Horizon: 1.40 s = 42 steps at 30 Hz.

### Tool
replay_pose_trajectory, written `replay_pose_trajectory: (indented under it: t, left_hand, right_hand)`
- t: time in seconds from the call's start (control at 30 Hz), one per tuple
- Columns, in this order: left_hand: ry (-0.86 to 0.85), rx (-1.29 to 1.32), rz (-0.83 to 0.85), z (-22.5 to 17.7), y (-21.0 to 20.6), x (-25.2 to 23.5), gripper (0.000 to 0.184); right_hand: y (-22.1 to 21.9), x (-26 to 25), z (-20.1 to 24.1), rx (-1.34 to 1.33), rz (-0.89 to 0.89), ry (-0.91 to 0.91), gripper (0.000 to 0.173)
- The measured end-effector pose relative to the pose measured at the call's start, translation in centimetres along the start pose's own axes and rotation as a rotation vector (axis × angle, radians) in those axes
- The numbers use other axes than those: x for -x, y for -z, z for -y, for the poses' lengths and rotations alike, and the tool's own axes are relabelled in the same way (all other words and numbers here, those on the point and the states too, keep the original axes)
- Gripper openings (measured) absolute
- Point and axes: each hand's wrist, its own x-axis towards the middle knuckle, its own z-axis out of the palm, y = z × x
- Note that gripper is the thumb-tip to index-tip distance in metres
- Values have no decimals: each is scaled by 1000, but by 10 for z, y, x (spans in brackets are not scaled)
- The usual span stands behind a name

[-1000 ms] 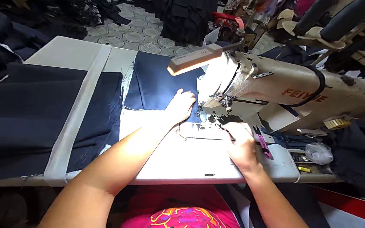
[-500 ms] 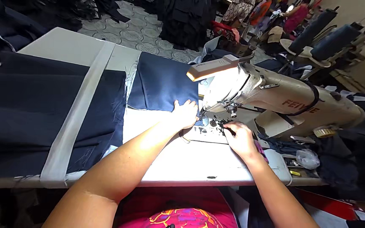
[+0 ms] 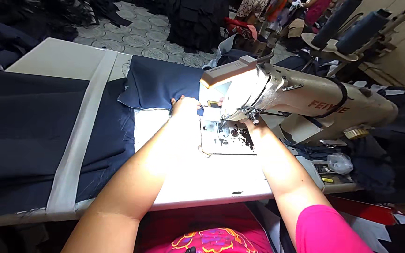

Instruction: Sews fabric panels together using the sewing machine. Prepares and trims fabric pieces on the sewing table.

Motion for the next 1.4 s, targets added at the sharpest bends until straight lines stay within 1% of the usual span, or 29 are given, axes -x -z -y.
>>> replay_pose_trajectory:
  t: [0.07,0.1,0.2,0.23,0.3,0.33,0.37,0.43,0.47,0.5,0.6,0.7,0.8,0.9,0.93,1.0,1.07,1.1,1.13,1.17,1.2,1.27,1.3,1.4]
  left_hand:
    - [-51,49,-133,7,0,0,31]
    - [-70,58,-166,9,1,0,31]
    - [-138,25,-155,8,6,3,31]
    - [-176,7,-144,7,6,4,30]
    - [-263,-49,-124,2,5,6,28]
    - [-304,-71,-112,-2,6,9,28]
    - [-342,-84,-104,-6,6,11,28]
    - [-403,-92,-92,-12,7,15,27]
    - [-426,-97,-82,-13,6,15,26]
    - [-436,-105,-56,-13,7,16,27]
    - [-466,-130,33,-15,12,17,26]
    - [-566,-130,146,-25,26,30,24]
    - [-600,-150,247,-38,31,48,25]
    - [-525,-221,229,-36,25,53,22]
    - [-530,-248,229,-34,24,56,21]
    - [-647,-253,229,-32,25,71,18]
    - [-749,-205,238,-35,23,98,18]
    - [-755,-178,255,-36,21,113,20]
    - [-737,-152,266,-34,18,128,23]
    - [-722,-124,235,-30,12,143,24]
    - [-727,-81,166,-25,4,157,25]
    - [-742,3,20,-18,-8,182,24]
    - [-730,34,-35,-16,-12,193,23]
    - [-642,81,-116,-15,-19,224,25]
  right_hand:
    - [-4,-3,-8,82,-5,99,32]
    - [-7,-6,-12,122,-25,158,30]
    - [-5,-10,-14,281,-47,272,28]
    - [0,-6,-7,325,-21,231,29]
    - [7,1,10,355,37,24,33]
    - [8,0,15,311,59,-72,35]
    - [7,-9,15,196,59,-168,35]
    - [-2,-41,2,-191,50,-376,31]
    - [-8,-55,-7,-360,85,-404,24]
    - [-12,-65,-16,-448,150,-375,18]
    - [-13,-74,-25,-520,389,-237,23]
    - [-16,-79,-29,-496,483,-176,30]
    - [-17,-76,-22,-474,487,-210,29]
    - [-15,-71,-16,-435,501,-195,29]
    - [-15,-70,-17,-438,505,-182,30]
    - [-10,-64,-17,-493,532,-121,38]
    - [0,-56,-22,-567,565,-48,39]
    - [4,-52,-26,-555,551,-13,36]
    - [8,-45,-28,-488,515,18,30]
    - [12,-37,-27,-364,458,39,22]
    - [17,-26,-25,-193,397,59,14]
    - [22,-4,-29,105,317,179,24]
    - [20,6,-39,170,260,273,24]
    - [7,49,-53,169,91,521,15]
